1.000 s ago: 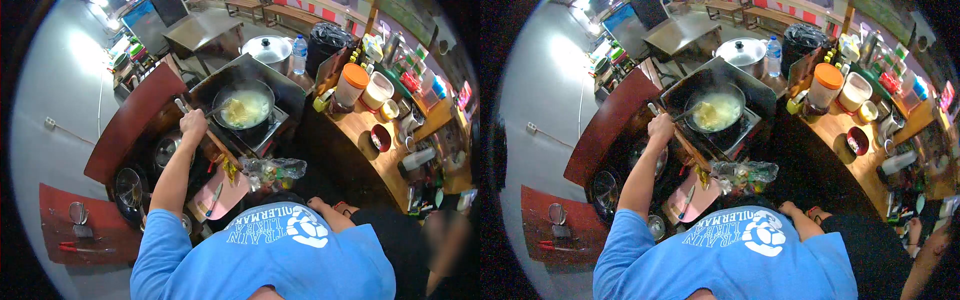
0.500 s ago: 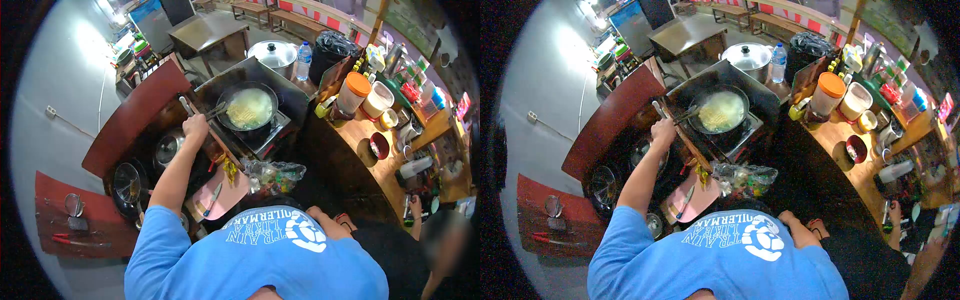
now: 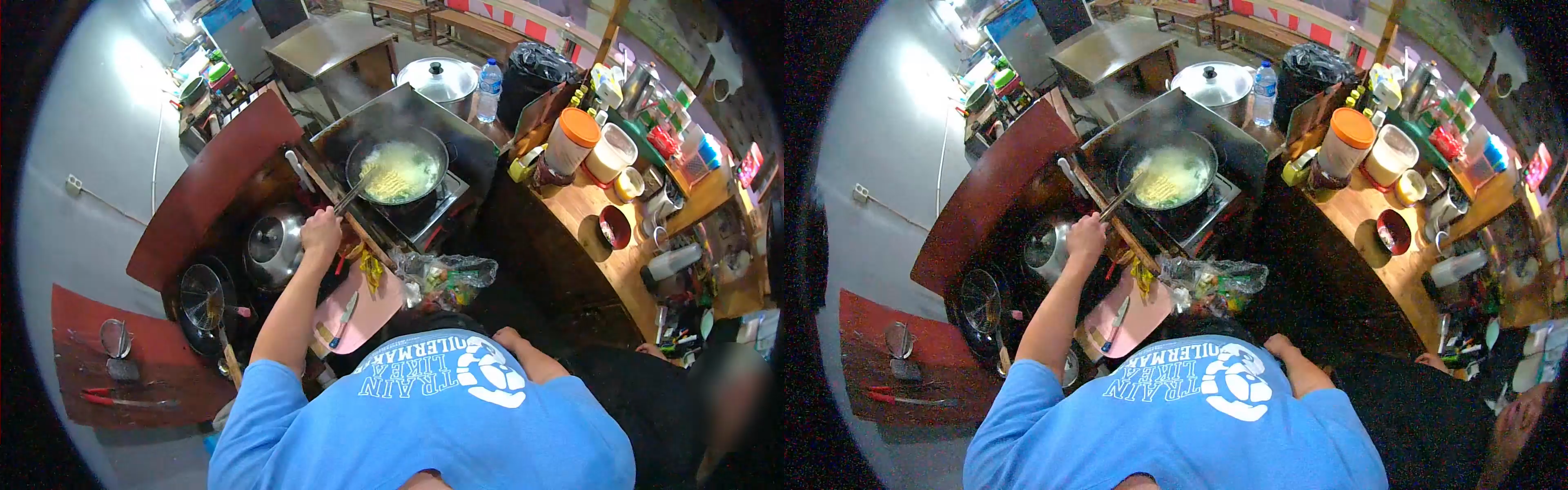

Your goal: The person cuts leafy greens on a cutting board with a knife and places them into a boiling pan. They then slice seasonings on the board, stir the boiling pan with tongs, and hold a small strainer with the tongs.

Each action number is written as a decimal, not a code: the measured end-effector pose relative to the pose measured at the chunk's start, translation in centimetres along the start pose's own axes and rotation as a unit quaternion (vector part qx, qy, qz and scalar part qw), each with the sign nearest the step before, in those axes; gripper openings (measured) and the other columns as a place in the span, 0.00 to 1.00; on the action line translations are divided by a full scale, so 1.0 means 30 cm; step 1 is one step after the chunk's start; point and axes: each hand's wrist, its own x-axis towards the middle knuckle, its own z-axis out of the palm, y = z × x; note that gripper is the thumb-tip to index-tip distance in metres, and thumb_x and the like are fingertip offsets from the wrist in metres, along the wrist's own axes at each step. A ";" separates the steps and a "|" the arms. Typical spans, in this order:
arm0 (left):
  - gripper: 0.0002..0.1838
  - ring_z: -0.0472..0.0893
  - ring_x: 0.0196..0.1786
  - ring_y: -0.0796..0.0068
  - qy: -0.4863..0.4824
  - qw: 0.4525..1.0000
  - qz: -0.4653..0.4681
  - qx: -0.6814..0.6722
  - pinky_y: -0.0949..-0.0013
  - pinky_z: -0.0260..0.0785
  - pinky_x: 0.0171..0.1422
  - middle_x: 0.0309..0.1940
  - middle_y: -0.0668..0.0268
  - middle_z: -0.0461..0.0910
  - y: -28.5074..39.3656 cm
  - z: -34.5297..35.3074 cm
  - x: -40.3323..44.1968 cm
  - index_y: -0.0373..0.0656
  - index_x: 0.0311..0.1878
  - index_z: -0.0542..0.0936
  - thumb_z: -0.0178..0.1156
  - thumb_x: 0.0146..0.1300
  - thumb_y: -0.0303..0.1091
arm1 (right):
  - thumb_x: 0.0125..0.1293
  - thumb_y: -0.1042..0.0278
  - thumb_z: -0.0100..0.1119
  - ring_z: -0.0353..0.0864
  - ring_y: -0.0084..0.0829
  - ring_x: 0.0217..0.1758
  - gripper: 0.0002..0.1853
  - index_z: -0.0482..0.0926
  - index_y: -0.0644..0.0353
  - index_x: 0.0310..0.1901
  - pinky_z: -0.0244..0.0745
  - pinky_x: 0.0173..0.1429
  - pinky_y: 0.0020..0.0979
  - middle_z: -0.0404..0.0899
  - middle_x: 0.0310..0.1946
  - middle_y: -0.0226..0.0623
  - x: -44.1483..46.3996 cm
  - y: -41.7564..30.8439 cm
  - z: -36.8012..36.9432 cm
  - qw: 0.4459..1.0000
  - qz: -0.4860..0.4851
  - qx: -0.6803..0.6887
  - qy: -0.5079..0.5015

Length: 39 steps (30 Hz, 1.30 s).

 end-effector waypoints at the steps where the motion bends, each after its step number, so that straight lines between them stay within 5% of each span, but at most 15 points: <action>1: 0.16 0.86 0.45 0.53 -0.002 1.000 -0.005 -0.001 0.50 0.79 0.44 0.40 0.59 0.83 0.000 0.009 -0.008 0.45 0.46 0.78 0.62 0.67 0.47 | 0.62 0.50 0.52 0.83 0.48 0.57 0.22 0.89 0.56 0.46 0.77 0.62 0.44 0.85 0.53 0.46 -0.040 -0.039 -0.037 1.000 0.000 -0.001 0.000; 16: 0.18 0.85 0.43 0.48 0.080 0.986 -0.053 -0.139 0.46 0.78 0.43 0.41 0.57 0.82 0.047 0.064 -0.107 0.47 0.54 0.78 0.60 0.69 0.49 | 0.62 0.48 0.55 0.84 0.45 0.58 0.21 0.89 0.52 0.45 0.76 0.63 0.41 0.86 0.52 0.42 -0.162 -0.133 -0.157 0.997 -0.024 0.056 -0.052; 19: 0.17 0.85 0.42 0.47 0.066 0.988 -0.050 -0.130 0.46 0.78 0.43 0.40 0.57 0.82 0.064 0.026 -0.108 0.49 0.52 0.78 0.60 0.69 0.48 | 0.63 0.46 0.56 0.84 0.45 0.57 0.21 0.89 0.50 0.46 0.76 0.63 0.40 0.86 0.52 0.40 -0.047 -0.029 -0.043 0.984 0.082 0.149 -0.061; 22: 0.17 0.85 0.43 0.46 0.005 0.994 -0.047 -0.095 0.46 0.79 0.44 0.40 0.57 0.83 0.055 0.015 -0.083 0.47 0.50 0.78 0.61 0.68 0.48 | 0.65 0.46 0.53 0.84 0.46 0.57 0.21 0.89 0.48 0.48 0.76 0.63 0.40 0.86 0.54 0.39 -0.150 -0.117 -0.139 0.992 0.068 0.092 -0.057; 24: 0.17 0.85 0.43 0.45 -0.011 0.994 -0.043 -0.099 0.47 0.79 0.45 0.41 0.55 0.83 0.058 -0.002 -0.071 0.46 0.49 0.78 0.62 0.67 0.48 | 0.67 0.47 0.51 0.83 0.47 0.58 0.22 0.88 0.48 0.49 0.76 0.64 0.41 0.85 0.56 0.40 -0.158 -0.124 -0.160 0.995 0.024 0.058 -0.072; 26: 0.18 0.85 0.43 0.44 -0.020 0.994 -0.040 -0.103 0.47 0.79 0.45 0.41 0.54 0.83 0.068 -0.020 -0.053 0.44 0.48 0.77 0.63 0.67 0.48 | 0.69 0.48 0.48 0.82 0.48 0.60 0.22 0.88 0.49 0.49 0.75 0.65 0.43 0.83 0.57 0.41 -0.055 -0.019 -0.073 0.985 -0.068 -0.142 -0.072; 27: 0.19 0.85 0.43 0.44 -0.008 0.992 -0.046 -0.117 0.47 0.80 0.46 0.41 0.53 0.83 0.075 -0.016 -0.050 0.42 0.48 0.77 0.64 0.66 0.48 | 0.70 0.49 0.46 0.81 0.49 0.61 0.23 0.88 0.51 0.49 0.75 0.66 0.44 0.82 0.58 0.43 -0.019 0.057 -0.030 0.972 -0.175 -0.150 -0.045; 28: 0.20 0.85 0.44 0.43 0.004 0.990 -0.052 -0.130 0.48 0.80 0.47 0.41 0.51 0.82 0.083 -0.016 -0.045 0.41 0.47 0.77 0.64 0.66 0.48 | 0.69 0.44 0.47 0.81 0.50 0.61 0.25 0.87 0.51 0.50 0.76 0.65 0.45 0.83 0.58 0.44 -0.213 -0.138 -0.213 0.993 -0.039 -0.049 -0.104; 30: 0.24 0.84 0.48 0.43 -0.010 0.985 -0.050 -0.163 0.48 0.79 0.50 0.46 0.49 0.81 0.119 -0.047 -0.034 0.37 0.55 0.74 0.66 0.65 0.45 | 0.65 0.40 0.53 0.83 0.48 0.59 0.26 0.87 0.49 0.53 0.77 0.64 0.44 0.84 0.56 0.43 -0.153 -0.055 -0.122 0.995 0.057 0.076 -0.044; 32: 0.32 0.81 0.54 0.45 0.066 0.979 -0.005 -0.191 0.49 0.78 0.52 0.51 0.48 0.77 0.152 -0.017 -0.030 0.35 0.66 0.68 0.67 0.65 0.41 | 0.61 0.37 0.59 0.84 0.44 0.59 0.28 0.88 0.48 0.53 0.77 0.63 0.41 0.85 0.55 0.42 -0.167 -0.051 -0.160 0.993 -0.058 -0.059 -0.084; 33: 0.38 0.78 0.57 0.47 0.053 0.980 0.012 -0.190 0.52 0.78 0.54 0.54 0.49 0.75 0.167 -0.003 -0.025 0.33 0.71 0.62 0.68 0.63 0.36 | 0.59 0.37 0.61 0.84 0.43 0.58 0.28 0.89 0.48 0.51 0.78 0.63 0.38 0.86 0.55 0.40 -0.154 -0.040 -0.138 0.993 0.072 0.068 -0.066; 39: 0.37 0.79 0.52 0.55 0.094 0.969 0.136 -0.182 0.57 0.77 0.52 0.47 0.56 0.77 0.243 -0.021 -0.047 0.37 0.68 0.68 0.69 0.55 0.32 | 0.58 0.33 0.60 0.83 0.43 0.60 0.30 0.89 0.49 0.51 0.76 0.65 0.38 0.86 0.55 0.40 -0.165 -0.030 -0.161 0.999 0.024 0.008 -0.041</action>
